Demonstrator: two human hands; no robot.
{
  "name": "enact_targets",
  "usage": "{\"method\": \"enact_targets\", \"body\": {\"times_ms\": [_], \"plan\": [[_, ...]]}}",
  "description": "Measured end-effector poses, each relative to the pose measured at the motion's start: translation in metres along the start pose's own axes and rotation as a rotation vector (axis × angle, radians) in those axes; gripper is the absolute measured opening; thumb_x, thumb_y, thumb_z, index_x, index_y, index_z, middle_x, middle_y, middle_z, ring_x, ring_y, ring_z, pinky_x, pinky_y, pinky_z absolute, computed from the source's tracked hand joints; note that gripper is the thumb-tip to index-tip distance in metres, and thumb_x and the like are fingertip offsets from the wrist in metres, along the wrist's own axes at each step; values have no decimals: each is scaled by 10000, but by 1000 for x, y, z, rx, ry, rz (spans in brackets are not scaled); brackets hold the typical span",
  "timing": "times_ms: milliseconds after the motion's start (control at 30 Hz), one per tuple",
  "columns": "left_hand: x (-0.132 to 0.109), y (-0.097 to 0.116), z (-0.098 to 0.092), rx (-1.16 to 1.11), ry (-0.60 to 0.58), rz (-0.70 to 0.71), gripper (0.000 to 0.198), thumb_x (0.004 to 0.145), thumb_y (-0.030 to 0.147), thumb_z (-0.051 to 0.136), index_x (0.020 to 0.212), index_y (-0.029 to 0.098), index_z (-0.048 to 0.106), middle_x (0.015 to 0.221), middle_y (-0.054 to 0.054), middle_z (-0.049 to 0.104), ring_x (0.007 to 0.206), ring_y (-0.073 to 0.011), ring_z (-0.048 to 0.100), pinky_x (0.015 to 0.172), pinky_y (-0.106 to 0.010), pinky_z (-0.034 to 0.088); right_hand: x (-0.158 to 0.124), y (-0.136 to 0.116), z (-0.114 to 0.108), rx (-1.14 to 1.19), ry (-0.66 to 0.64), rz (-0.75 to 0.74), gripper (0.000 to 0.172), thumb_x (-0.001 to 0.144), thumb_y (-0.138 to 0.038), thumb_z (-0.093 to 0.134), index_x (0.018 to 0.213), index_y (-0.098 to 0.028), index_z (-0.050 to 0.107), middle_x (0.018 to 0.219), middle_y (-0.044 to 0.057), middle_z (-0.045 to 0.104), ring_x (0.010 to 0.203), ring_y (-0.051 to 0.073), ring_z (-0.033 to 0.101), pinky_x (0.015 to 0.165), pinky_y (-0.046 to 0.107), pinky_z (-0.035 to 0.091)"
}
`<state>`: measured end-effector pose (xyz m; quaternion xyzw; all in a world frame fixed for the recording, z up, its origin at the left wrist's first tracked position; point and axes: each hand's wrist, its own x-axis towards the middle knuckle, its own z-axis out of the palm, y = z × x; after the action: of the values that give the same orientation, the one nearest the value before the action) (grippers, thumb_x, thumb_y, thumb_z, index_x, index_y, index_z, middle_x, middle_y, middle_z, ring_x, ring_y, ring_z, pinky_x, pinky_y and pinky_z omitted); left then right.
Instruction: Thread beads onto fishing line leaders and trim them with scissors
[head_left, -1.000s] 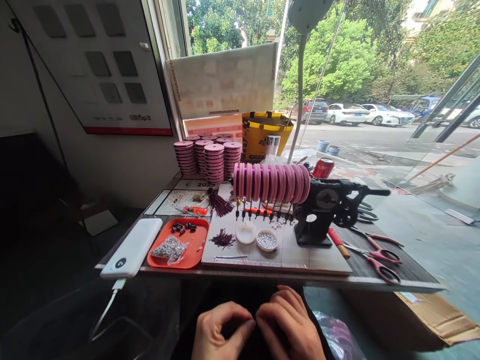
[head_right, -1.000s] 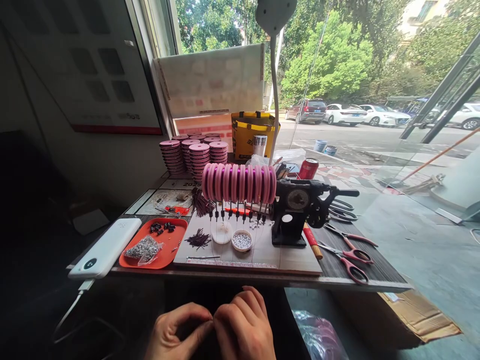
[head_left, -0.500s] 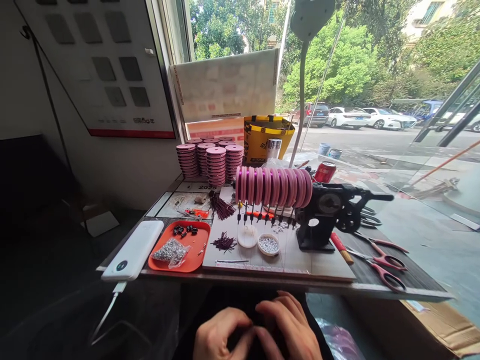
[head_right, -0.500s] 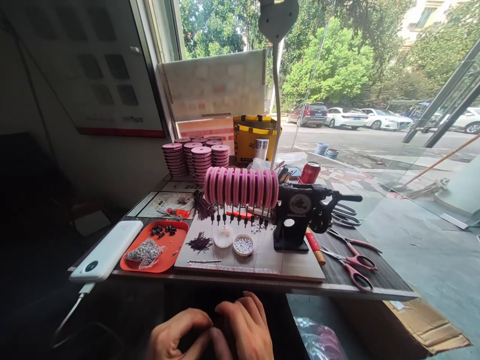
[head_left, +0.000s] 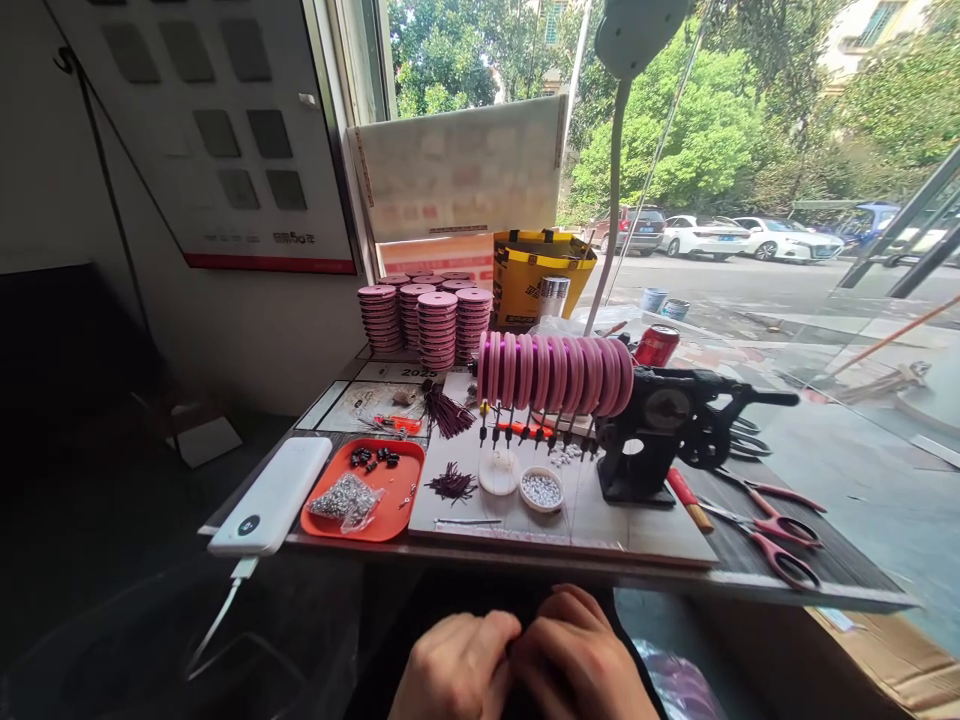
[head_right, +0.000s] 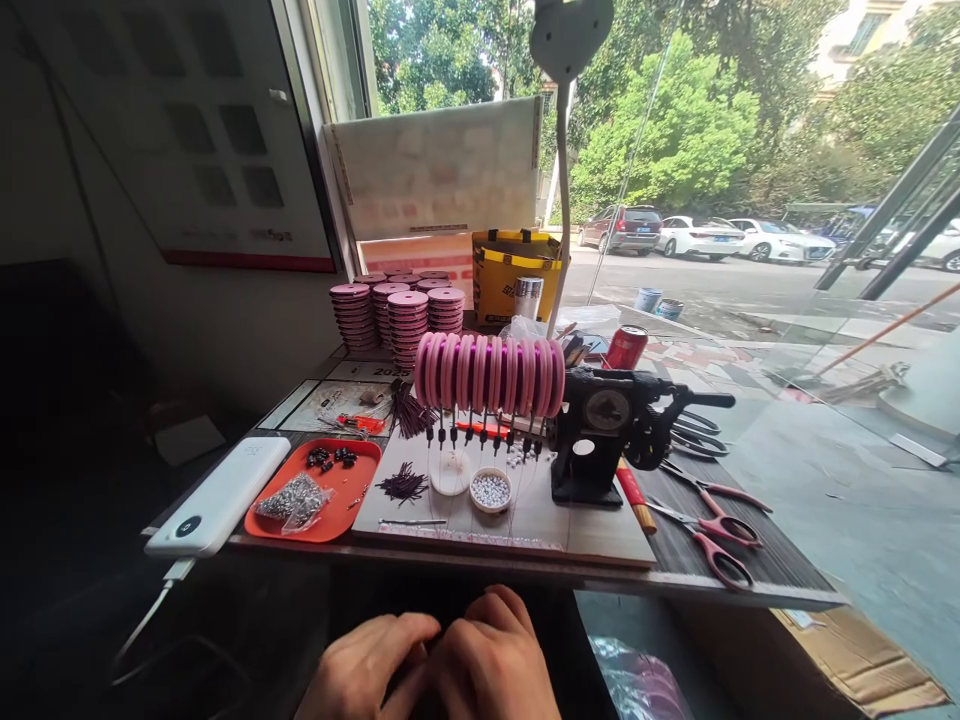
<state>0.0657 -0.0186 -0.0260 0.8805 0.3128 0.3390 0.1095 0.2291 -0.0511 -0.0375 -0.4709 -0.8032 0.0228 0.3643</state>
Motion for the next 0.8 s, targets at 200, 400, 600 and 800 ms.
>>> {"method": "enact_targets", "body": {"times_ms": [200, 400, 600, 800], "plan": [[8, 2, 1, -208, 9, -2, 305, 779, 93, 471, 1029, 257, 525, 656, 30, 628, 548, -135, 597, 563, -210, 474, -1, 2, -8, 247, -98, 166, 135, 805, -144, 512, 687, -209, 506, 634, -29, 566, 657, 115, 552, 660, 215, 450], [5, 3, -5, -386, 94, -367, 359, 599, 5, 643, 833, 276, 615, 762, 55, 637, 670, -129, 600, 626, -191, 476, -10, -2, 4, 411, 186, 357, 146, 875, -232, 480, 739, -217, 529, 702, -16, 540, 667, 119, 540, 609, 197, 432], [3, 5, -6, -370, 121, -320, 97, 774, 159, 600, 732, 246, 597, 757, 35, 605, 672, -126, 595, 638, -200, 458, -7, -4, 4, 359, 207, 303, 145, 871, -202, 479, 732, -219, 515, 682, -23, 533, 645, 114, 541, 590, 188, 440], [1, 3, 0, -423, 95, -344, 128, 836, 199, 524, 718, 232, 561, 727, 27, 585, 673, -135, 576, 631, -212, 434, -1, -1, -1, 80, 172, 82, 193, 789, -127, 551, 957, -211, 507, 682, -32, 597, 656, 127, 585, 659, 231, 486]]}}
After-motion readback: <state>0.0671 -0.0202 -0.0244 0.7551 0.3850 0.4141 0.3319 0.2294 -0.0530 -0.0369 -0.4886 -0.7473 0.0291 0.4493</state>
